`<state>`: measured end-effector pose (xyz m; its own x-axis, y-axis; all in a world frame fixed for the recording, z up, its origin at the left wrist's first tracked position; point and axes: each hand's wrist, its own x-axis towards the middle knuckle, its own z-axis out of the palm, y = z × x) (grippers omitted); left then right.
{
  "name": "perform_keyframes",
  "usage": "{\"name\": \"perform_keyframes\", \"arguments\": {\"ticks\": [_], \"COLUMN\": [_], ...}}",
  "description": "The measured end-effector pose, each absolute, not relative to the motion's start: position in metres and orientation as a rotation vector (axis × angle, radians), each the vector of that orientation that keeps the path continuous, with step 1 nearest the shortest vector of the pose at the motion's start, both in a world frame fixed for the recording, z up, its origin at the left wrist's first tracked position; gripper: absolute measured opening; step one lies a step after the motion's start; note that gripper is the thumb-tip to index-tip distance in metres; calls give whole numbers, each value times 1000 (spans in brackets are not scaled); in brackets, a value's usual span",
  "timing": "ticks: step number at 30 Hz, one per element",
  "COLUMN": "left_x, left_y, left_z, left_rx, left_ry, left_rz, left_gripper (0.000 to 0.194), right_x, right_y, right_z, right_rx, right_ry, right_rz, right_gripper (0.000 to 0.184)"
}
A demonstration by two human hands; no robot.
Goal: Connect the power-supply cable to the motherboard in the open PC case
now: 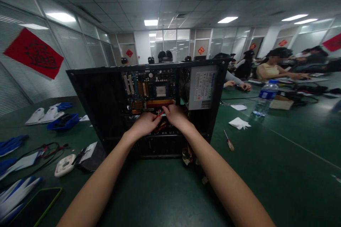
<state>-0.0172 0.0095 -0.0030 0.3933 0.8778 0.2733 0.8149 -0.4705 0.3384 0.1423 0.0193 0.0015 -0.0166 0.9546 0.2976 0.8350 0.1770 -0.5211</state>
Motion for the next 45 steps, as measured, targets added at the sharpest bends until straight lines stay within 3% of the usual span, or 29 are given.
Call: {"name": "perform_keyframes", "arguments": {"ticks": [4, 13, 45], "left_x": [-16, -14, -13], "left_y": [5, -1, -1], "left_z": [-1, 0, 2], "left_rx": [2582, 2699, 2730], "left_ry": [1641, 1662, 1660], "left_rz": [563, 456, 248], "left_gripper": [50, 54, 48], "right_x": [141, 144, 139], "right_y": [20, 25, 12], "right_z": [-2, -16, -5], "right_rx": [-1744, -1763, -1916], "right_ry": [-1970, -2217, -2146], "right_rz": [108, 125, 23], "right_gripper": [42, 37, 32]}}
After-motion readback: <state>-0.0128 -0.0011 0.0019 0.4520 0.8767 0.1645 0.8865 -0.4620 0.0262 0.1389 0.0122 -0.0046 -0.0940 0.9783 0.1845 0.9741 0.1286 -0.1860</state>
